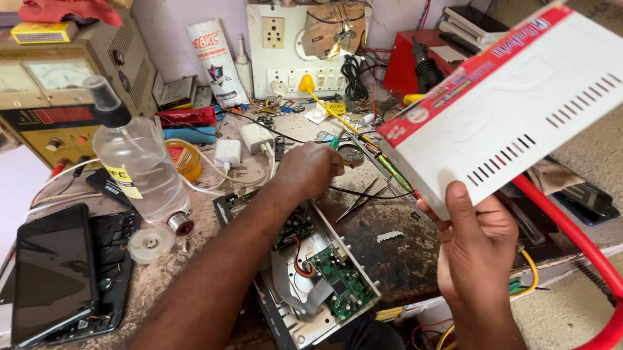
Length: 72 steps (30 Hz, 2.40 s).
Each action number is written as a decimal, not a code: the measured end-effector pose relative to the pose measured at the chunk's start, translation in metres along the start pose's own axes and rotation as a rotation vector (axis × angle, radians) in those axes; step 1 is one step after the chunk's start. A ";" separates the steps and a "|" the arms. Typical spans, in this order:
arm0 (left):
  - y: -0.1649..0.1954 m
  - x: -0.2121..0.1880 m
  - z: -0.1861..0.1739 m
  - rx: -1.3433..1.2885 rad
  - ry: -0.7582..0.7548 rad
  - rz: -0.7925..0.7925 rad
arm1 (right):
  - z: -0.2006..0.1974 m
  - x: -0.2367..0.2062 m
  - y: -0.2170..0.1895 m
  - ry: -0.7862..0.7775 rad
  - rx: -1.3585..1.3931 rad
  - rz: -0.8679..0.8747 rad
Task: The person assembles a white electronic device by attaching a metal cover, securing it with screws using a screwdriver, and then plugging the device into a wall socket. The person handles the device, screws, and screwdriver throughout the process.
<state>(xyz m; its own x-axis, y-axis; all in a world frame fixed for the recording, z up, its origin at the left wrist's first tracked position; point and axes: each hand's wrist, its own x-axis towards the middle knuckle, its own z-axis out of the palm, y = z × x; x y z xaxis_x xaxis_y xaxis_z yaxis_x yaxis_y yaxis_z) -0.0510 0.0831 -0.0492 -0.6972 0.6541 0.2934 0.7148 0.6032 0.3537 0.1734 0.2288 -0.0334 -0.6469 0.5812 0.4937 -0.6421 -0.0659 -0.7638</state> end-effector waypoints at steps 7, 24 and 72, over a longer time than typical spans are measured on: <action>-0.017 -0.028 -0.034 -0.414 0.352 0.038 | -0.027 0.005 -0.001 -0.179 0.232 0.165; 0.092 -0.154 -0.078 -0.663 0.725 -0.232 | -0.032 -0.043 0.002 -0.279 -0.491 0.303; 0.046 -0.211 -0.017 -0.328 0.507 -0.607 | 0.004 -0.047 0.016 -0.211 -0.119 0.883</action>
<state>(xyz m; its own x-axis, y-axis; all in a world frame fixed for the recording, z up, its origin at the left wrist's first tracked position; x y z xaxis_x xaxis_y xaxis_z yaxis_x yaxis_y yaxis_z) 0.1278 -0.0351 -0.0803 -0.9503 -0.0699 0.3035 0.2118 0.5693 0.7944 0.1922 0.1977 -0.0669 -0.9520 0.1985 -0.2330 0.1603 -0.3250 -0.9320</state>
